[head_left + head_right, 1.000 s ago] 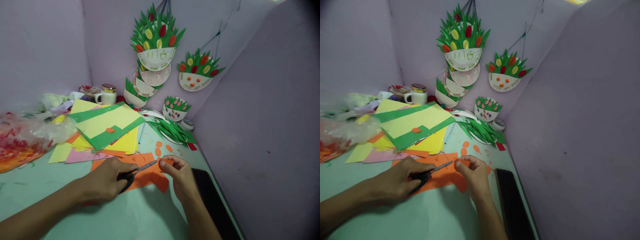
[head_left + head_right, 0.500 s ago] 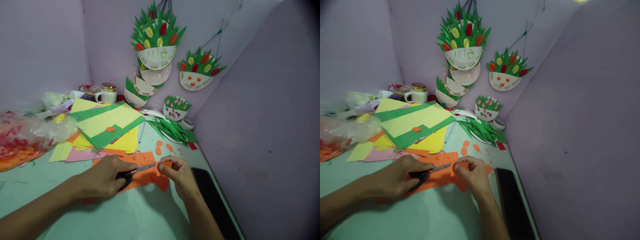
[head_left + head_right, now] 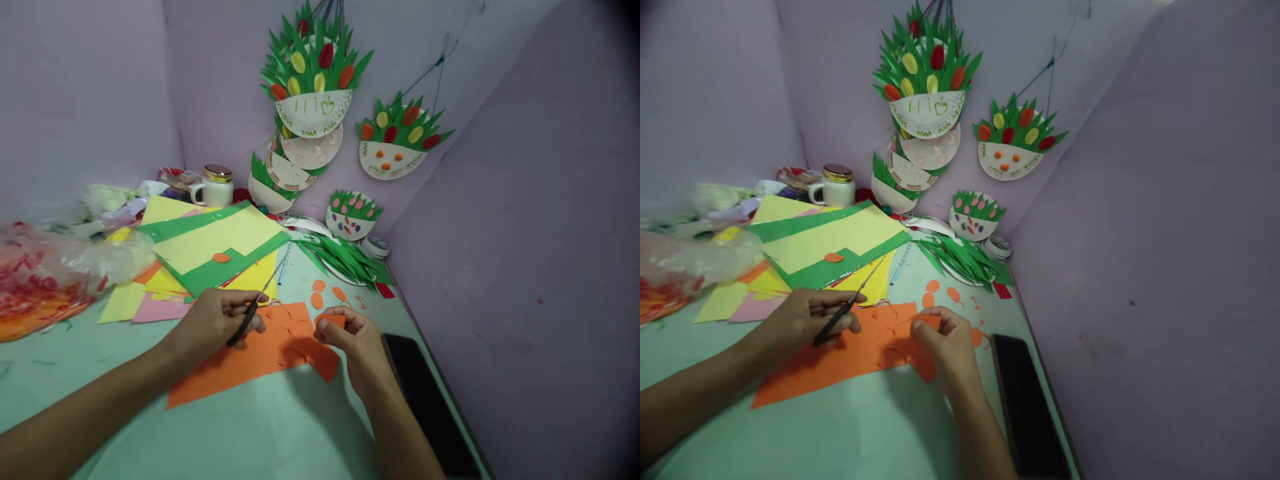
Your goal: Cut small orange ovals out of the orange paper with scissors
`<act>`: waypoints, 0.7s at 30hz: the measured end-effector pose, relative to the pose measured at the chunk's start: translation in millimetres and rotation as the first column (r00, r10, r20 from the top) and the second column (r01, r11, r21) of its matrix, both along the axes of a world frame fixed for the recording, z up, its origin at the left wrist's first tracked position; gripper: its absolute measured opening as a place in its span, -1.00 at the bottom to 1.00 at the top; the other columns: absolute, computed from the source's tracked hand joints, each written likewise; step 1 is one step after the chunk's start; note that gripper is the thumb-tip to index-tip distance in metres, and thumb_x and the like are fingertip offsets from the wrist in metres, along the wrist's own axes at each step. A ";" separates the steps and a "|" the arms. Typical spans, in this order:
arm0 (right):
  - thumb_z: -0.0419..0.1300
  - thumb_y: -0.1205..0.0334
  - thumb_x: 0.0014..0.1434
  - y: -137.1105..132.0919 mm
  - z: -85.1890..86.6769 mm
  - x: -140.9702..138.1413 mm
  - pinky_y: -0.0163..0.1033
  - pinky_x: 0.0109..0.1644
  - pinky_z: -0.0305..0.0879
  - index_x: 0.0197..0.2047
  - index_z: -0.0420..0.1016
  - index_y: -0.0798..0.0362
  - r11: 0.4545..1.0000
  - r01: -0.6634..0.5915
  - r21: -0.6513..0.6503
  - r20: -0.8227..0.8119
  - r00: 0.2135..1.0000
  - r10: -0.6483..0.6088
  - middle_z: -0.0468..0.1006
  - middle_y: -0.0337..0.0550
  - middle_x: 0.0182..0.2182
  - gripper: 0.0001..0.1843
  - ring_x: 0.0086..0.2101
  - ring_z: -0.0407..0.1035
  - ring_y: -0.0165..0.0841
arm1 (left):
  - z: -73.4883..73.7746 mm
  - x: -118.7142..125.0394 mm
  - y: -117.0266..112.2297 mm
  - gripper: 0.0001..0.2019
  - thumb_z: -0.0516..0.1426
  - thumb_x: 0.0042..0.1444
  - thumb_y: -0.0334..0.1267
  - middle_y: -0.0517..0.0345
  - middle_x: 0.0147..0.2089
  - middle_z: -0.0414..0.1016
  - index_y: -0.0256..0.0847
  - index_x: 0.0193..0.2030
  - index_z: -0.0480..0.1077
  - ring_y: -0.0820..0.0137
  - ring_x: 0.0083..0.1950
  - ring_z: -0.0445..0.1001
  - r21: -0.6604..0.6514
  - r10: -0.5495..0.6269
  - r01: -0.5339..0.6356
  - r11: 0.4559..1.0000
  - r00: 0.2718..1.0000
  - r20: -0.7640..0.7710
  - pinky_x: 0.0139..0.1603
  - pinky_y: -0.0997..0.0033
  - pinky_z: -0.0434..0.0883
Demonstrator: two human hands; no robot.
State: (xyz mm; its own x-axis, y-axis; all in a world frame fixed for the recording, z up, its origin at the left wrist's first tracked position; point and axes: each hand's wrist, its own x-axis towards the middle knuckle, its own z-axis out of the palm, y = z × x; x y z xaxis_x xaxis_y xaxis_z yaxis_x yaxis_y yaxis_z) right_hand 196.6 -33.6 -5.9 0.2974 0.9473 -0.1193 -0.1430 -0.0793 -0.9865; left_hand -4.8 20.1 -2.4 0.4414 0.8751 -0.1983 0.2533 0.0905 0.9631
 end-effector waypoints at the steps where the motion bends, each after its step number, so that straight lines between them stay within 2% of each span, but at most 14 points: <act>1: 0.34 0.28 -0.28 -0.1 -0.4 -1.1 -0.31 -0.45 0.25 -0.54 0.49 0.08 1.000 0.016 -0.002 -0.008 1.000 -0.016 0.47 -0.27 -0.66 -0.85 -0.59 0.32 -0.43 | 0.7 1.7 0.4 -0.55 0.15 -0.15 -0.17 0.13 -0.48 0.43 -0.32 -0.08 0.36 0.46 -0.51 0.33 -0.019 0.074 -0.074 0.997 0.997 0.010 -0.57 0.52 0.28; 3: 0.32 0.29 -0.25 -0.7 -1.6 -4.8 -0.34 -0.47 0.23 -0.55 0.50 0.09 1.000 0.005 -0.002 -0.016 1.000 -0.005 0.46 -0.28 -0.66 -0.89 -0.59 0.31 -0.45 | 1.8 5.8 -1.1 -0.51 0.18 -0.20 -0.18 0.14 -0.50 0.44 -0.34 -0.08 0.36 0.46 -0.52 0.34 -0.028 0.150 -0.150 0.988 0.988 0.024 -0.58 0.52 0.28; 6: 0.32 0.29 -0.24 -1.6 -6.1 -14.3 -0.36 -0.51 0.20 -0.57 0.50 0.11 0.997 -0.082 -0.013 -0.031 0.996 0.081 0.45 -0.28 -0.67 -0.91 -0.62 0.27 -0.48 | 1.2 12.8 -8.2 -0.54 0.19 -0.22 -0.21 0.19 -0.54 0.41 -0.34 -0.11 0.37 0.47 -0.53 0.34 -0.010 0.143 -0.143 0.990 0.988 0.061 -0.59 0.54 0.26; 11: 0.42 0.31 -0.39 -1.6 -18.8 -28.8 -0.37 -0.55 0.22 -0.39 0.47 0.10 0.995 -0.076 -0.070 -0.150 0.986 0.065 0.49 -0.28 -0.63 -0.61 -0.64 0.30 -0.47 | -4.4 20.9 -18.6 -0.59 0.17 -0.21 -0.29 0.20 -0.49 0.44 -0.28 -0.12 0.34 0.44 -0.46 0.40 -0.001 0.059 -0.059 0.998 0.988 0.143 -0.47 0.49 0.35; 15: 0.41 0.25 -0.32 -3.0 -24.1 -33.4 -0.34 -0.50 0.27 -0.42 0.48 0.12 0.989 -0.133 -0.060 -0.138 0.983 0.124 0.50 -0.22 -0.61 -0.68 -0.60 0.34 -0.44 | -10.9 22.9 -19.3 -0.62 0.15 -0.20 -0.34 0.22 -0.49 0.41 -0.28 -0.14 0.33 0.46 -0.48 0.38 0.007 0.051 -0.053 0.999 0.982 0.184 -0.50 0.51 0.32; 21: 0.40 0.19 -0.29 -5.9 -30.5 -39.0 -0.36 -0.57 0.17 -0.56 0.49 0.15 0.980 -0.174 -0.098 -0.028 0.985 0.172 0.45 -0.23 -0.70 -0.76 -0.66 0.25 -0.47 | -16.3 24.2 -16.4 -0.69 0.13 -0.16 -0.39 0.32 -0.54 0.28 -0.28 -0.19 0.30 0.55 -0.52 0.27 0.072 0.010 -0.028 0.997 0.971 0.238 -0.52 0.58 0.24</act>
State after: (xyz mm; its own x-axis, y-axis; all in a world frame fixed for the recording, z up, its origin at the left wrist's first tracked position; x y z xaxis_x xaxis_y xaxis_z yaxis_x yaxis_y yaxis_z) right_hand 157.6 -39.5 -36.5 0.1272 0.9672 -0.2199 -0.1373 -0.2024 -0.9696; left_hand 19.3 3.7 -18.7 0.4507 0.8923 -0.0242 0.0161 0.0190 0.9997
